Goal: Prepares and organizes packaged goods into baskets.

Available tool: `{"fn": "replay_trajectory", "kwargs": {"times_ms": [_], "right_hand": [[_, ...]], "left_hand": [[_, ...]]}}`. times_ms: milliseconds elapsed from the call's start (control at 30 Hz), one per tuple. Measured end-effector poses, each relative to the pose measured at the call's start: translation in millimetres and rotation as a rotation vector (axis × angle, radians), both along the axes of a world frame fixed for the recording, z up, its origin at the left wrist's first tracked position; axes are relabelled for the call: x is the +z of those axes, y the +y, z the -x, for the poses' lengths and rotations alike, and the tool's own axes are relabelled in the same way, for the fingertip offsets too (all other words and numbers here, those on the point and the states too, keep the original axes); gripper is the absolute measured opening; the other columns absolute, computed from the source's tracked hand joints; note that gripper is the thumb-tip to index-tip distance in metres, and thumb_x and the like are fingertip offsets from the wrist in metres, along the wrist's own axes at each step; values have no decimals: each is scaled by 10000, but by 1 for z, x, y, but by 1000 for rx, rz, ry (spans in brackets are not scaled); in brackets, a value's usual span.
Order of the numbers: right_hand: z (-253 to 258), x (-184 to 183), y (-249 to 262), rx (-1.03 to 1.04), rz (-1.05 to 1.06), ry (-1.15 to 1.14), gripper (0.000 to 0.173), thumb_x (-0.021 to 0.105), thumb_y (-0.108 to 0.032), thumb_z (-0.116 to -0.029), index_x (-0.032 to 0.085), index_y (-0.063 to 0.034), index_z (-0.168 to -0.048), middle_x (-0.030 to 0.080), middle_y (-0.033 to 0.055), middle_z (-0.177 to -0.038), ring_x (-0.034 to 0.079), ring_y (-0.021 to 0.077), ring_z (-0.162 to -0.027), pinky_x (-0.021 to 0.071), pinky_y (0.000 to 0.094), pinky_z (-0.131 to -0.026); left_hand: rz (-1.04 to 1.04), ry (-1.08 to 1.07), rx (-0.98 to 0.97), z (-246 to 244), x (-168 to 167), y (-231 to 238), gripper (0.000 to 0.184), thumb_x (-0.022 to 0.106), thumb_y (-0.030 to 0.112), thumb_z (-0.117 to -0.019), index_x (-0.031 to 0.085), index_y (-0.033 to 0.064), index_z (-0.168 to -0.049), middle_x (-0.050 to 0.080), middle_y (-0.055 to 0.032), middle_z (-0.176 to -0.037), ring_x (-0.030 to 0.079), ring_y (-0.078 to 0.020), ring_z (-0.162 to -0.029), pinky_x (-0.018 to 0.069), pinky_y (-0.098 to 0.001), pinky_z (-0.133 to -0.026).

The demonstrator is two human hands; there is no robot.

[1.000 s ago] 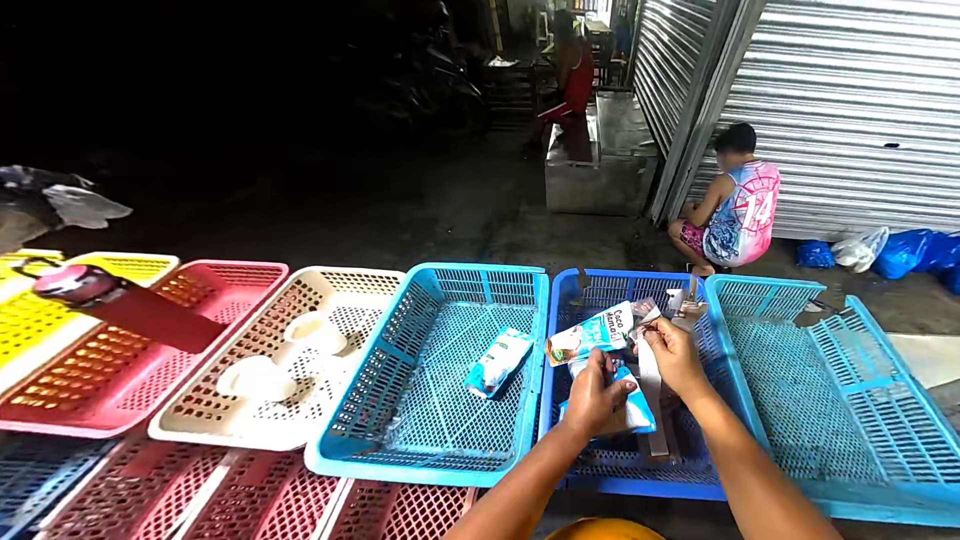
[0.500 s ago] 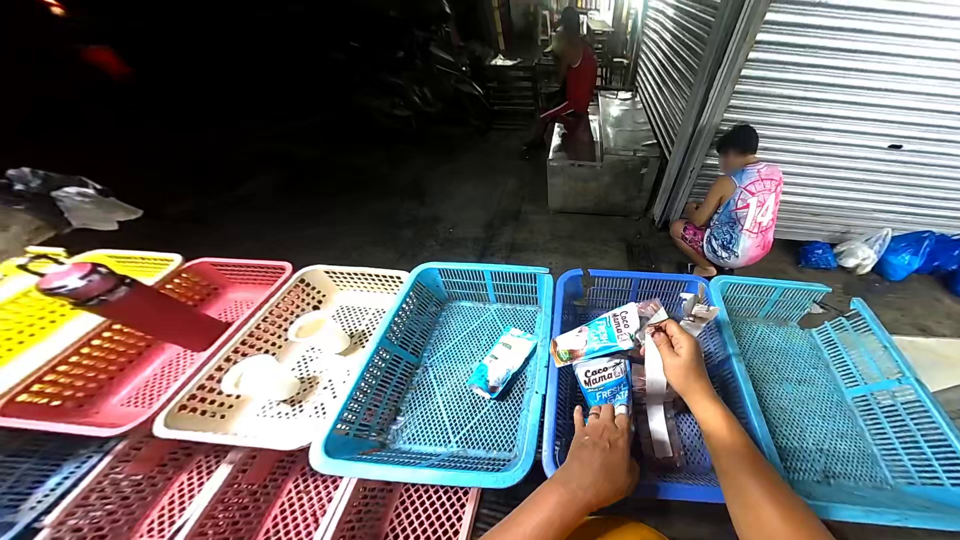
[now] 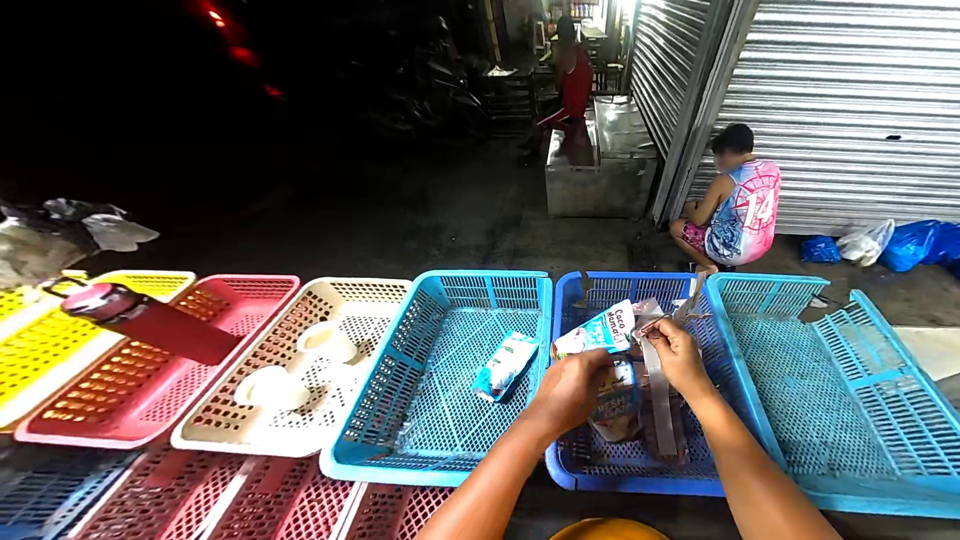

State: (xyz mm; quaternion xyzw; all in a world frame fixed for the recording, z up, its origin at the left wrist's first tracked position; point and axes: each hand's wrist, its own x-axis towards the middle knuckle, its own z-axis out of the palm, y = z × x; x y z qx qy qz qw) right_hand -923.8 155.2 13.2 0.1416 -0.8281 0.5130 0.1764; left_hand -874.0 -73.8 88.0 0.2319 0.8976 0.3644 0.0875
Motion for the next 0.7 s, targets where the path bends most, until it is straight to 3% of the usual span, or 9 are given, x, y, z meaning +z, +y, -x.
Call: {"fn": "replay_trajectory", "kwargs": {"times_ms": [200, 333, 700], "right_hand": [[-3, 1, -1, 52, 16, 40, 215, 531, -62, -1022, 726, 28, -1036, 727, 104, -1009, 682, 92, -978, 553, 256, -929], [-4, 0, 2, 66, 22, 39, 212, 539, -62, -1018, 731, 27, -1030, 734, 105, -1004, 691, 105, -974, 557, 269, -931], [-5, 3, 1, 76, -9, 33, 218, 527, -53, -1021, 728, 31, -1029, 731, 102, -982, 686, 82, -948, 552, 247, -920]], "left_hand": [[40, 53, -94, 46, -18, 20, 254, 571, 209, -1029, 722, 9, -1068, 728, -153, -995, 699, -299, -980, 528, -530, -917], [103, -11, -59, 53, -18, 26, 283, 547, 225, -1049, 715, 3, -1101, 720, -173, -1036, 687, -320, -1032, 513, -550, -950], [170, 6, -53, 60, -9, 32, 293, 534, 232, -1041, 706, -4, -1066, 710, -190, -1021, 680, -357, -1025, 508, -587, -915]]}}
